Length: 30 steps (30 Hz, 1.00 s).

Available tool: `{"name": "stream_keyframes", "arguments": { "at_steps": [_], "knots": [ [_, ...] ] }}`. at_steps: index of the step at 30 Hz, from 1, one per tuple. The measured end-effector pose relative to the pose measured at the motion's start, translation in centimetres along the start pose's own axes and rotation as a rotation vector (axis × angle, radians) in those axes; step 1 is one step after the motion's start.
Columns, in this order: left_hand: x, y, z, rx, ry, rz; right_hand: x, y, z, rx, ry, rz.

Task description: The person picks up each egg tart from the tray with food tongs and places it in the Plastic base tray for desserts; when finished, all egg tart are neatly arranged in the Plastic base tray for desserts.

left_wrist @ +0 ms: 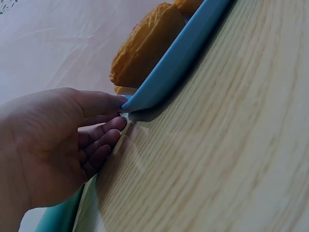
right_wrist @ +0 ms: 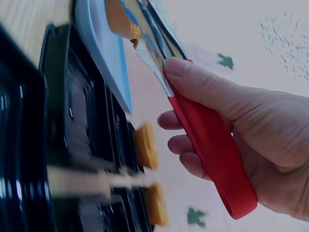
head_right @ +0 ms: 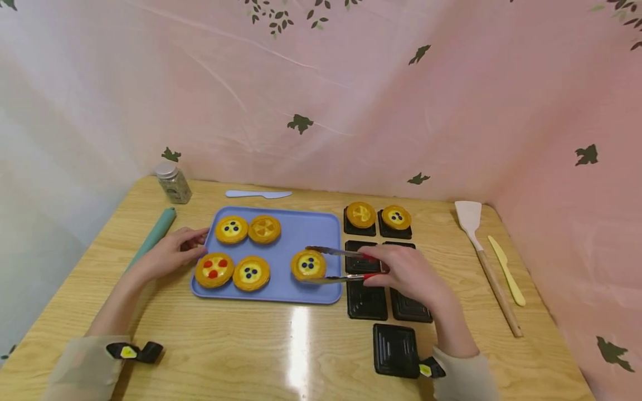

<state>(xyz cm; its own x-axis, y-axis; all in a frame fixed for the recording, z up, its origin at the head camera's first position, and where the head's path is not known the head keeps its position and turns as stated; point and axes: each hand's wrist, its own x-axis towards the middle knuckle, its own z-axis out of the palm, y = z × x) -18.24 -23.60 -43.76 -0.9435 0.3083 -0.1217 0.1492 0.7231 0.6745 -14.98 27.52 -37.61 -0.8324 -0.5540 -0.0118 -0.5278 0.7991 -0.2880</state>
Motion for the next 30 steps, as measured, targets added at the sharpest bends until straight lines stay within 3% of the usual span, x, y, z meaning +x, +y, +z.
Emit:
{"name": "stream_keyframes", "arguments": {
  "at_steps": [6, 16, 22, 30],
  "knots": [
    [-0.1, -0.1, -0.1, 0.007, 0.0, -0.014, -2.1, 2.2, -1.2, -0.029, 0.071, 0.049],
    [0.2, -0.1, 0.0, -0.001, -0.007, 0.002, -5.0, 5.3, -2.4, -0.057, 0.121, 0.128],
    [0.2, -0.2, 0.0, 0.003, -0.006, 0.004, -5.7, 6.1, -2.8, -0.048, 0.135, 0.14],
    [0.3, -0.5, 0.2, 0.015, 0.001, 0.009, -5.9, 6.5, -2.9, -0.054, 0.091, 0.198]
  ]
}}
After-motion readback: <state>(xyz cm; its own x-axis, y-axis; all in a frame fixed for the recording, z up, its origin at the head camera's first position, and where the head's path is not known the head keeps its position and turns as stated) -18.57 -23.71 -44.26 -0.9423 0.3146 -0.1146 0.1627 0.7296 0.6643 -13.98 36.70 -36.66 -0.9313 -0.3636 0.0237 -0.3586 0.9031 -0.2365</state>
